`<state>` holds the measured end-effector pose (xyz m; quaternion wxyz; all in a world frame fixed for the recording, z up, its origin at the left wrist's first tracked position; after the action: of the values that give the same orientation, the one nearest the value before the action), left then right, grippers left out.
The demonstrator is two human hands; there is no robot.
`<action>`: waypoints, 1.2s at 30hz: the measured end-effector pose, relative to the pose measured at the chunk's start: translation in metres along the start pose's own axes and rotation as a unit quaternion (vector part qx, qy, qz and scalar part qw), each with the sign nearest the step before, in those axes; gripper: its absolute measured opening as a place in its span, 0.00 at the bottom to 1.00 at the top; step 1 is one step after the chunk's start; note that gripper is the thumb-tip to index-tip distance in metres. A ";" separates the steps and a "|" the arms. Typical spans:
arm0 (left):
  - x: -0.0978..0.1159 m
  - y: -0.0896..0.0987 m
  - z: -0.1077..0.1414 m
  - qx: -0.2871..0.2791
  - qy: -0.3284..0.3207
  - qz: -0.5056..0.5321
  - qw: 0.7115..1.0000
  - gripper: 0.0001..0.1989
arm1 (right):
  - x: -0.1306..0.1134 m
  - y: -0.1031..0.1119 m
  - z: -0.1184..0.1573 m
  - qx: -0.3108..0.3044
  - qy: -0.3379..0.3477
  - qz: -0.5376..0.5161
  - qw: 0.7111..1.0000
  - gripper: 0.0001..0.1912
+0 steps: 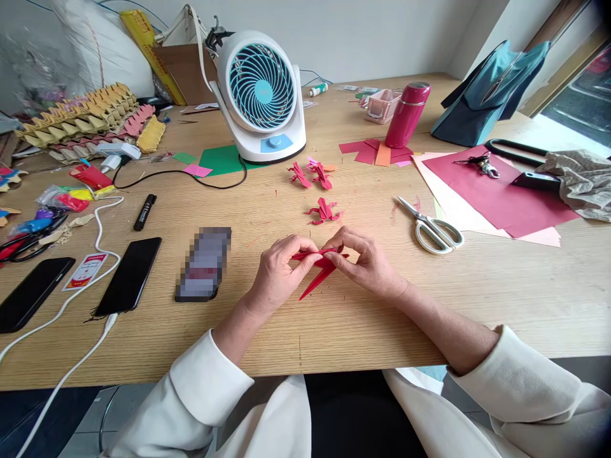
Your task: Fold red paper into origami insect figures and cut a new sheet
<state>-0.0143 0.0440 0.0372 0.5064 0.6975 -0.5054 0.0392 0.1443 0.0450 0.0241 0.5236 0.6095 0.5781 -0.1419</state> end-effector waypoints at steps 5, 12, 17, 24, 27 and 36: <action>0.000 0.000 0.000 -0.004 -0.005 0.003 1.000 0.02 | 0.001 0.005 0.000 0.017 -0.018 -0.021 0.999 0.08; 0.001 0.001 0.001 0.007 -0.015 0.017 1.000 0.02 | 0.000 0.005 0.000 0.021 -0.018 -0.024 0.999 0.06; 0.001 0.000 0.001 0.006 -0.032 0.032 0.999 0.02 | -0.001 0.005 0.000 0.017 -0.009 -0.025 0.999 0.05; 0.003 -0.002 0.001 -0.004 -0.060 0.006 0.998 0.02 | -0.001 0.003 0.000 0.004 0.013 0.000 1.000 0.05; 0.007 -0.001 0.001 0.003 -0.090 -0.054 0.994 0.03 | -0.002 0.003 0.000 0.004 0.020 0.009 1.000 0.05; 0.002 -0.013 0.001 -0.044 -0.039 -0.013 0.998 0.08 | -0.006 0.000 0.000 -0.015 0.042 0.050 0.998 0.05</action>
<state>-0.0039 0.0422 0.0290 0.5168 0.6824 -0.5167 -0.0169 0.1422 0.0419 0.0283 0.5146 0.6352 0.5702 -0.0812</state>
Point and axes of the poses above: each hand's wrist, its own z-axis away from the middle knuckle, its own y-axis out of the back of the hand, x = y × z, the point moved 6 cm from there along -z, towards the middle knuckle, and after that the axes turned 7 degrees about -x, right-handed, at the moved point
